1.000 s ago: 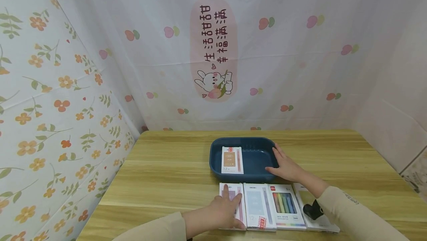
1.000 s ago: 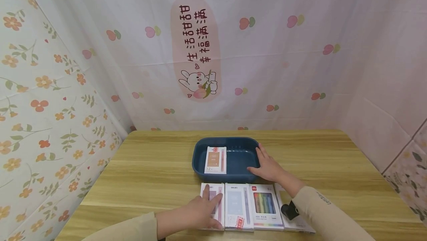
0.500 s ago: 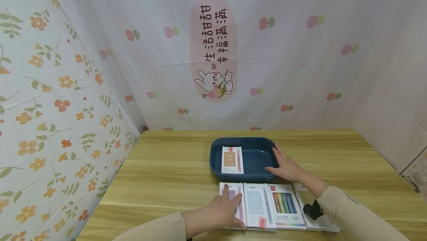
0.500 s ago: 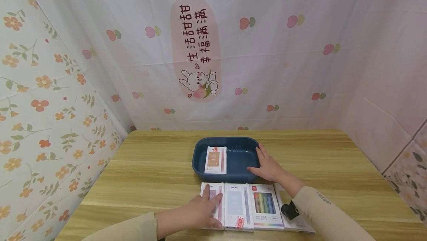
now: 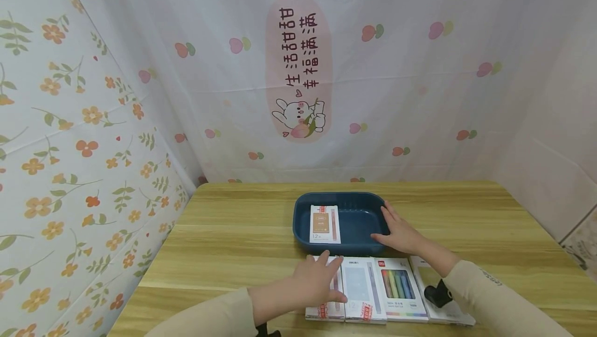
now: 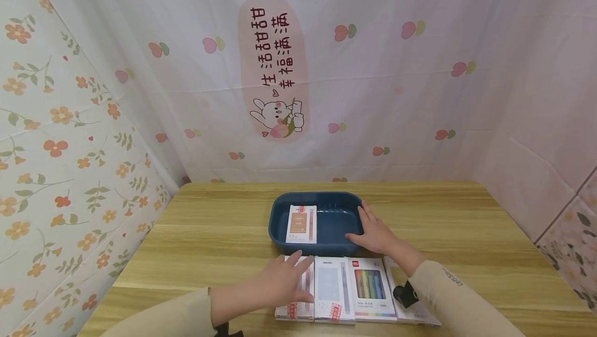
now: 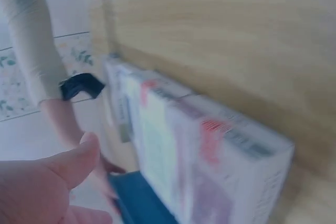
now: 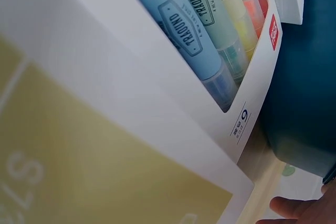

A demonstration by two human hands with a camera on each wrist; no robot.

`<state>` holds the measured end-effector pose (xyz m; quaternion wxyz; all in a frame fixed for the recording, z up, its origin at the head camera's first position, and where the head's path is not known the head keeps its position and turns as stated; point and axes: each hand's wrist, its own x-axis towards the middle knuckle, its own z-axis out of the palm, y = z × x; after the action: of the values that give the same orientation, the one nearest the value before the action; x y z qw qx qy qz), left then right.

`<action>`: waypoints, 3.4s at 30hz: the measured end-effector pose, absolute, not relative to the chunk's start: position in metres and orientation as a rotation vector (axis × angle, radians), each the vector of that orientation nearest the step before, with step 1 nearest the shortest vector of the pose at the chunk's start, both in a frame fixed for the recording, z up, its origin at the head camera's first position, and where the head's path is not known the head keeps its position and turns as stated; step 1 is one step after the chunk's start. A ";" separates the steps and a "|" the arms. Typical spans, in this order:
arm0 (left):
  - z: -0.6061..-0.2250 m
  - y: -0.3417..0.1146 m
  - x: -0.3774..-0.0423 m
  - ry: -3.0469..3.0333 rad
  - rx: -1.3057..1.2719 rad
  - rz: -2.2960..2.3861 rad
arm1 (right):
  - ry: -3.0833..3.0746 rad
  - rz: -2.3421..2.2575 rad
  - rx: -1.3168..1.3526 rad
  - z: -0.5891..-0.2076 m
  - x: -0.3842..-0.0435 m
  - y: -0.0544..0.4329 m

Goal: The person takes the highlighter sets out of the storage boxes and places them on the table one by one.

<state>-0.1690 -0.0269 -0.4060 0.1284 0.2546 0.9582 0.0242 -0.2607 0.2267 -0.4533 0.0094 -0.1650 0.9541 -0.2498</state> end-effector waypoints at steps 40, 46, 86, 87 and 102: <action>-0.412 -0.002 -0.294 2.806 0.434 0.304 | 2.972 -0.787 -0.522 -0.459 -0.265 0.229; -0.413 -0.001 -0.298 2.769 0.409 0.233 | 2.974 -0.785 -0.524 -0.457 -0.264 0.228; -0.434 0.008 -0.308 2.736 0.305 0.114 | 2.960 -0.823 -0.518 -0.458 -0.264 0.228; -0.435 0.008 -0.307 2.733 0.305 0.118 | 2.961 -0.824 -0.517 -0.459 -0.264 0.228; -0.433 0.006 -0.301 2.728 0.357 0.180 | 2.972 -0.802 -0.513 -0.458 -0.264 0.229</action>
<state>-0.3010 0.0060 -0.4335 0.1909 0.1270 0.9712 0.0640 -0.2638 0.2286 -0.4577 0.0105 -0.1644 0.9522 -0.2571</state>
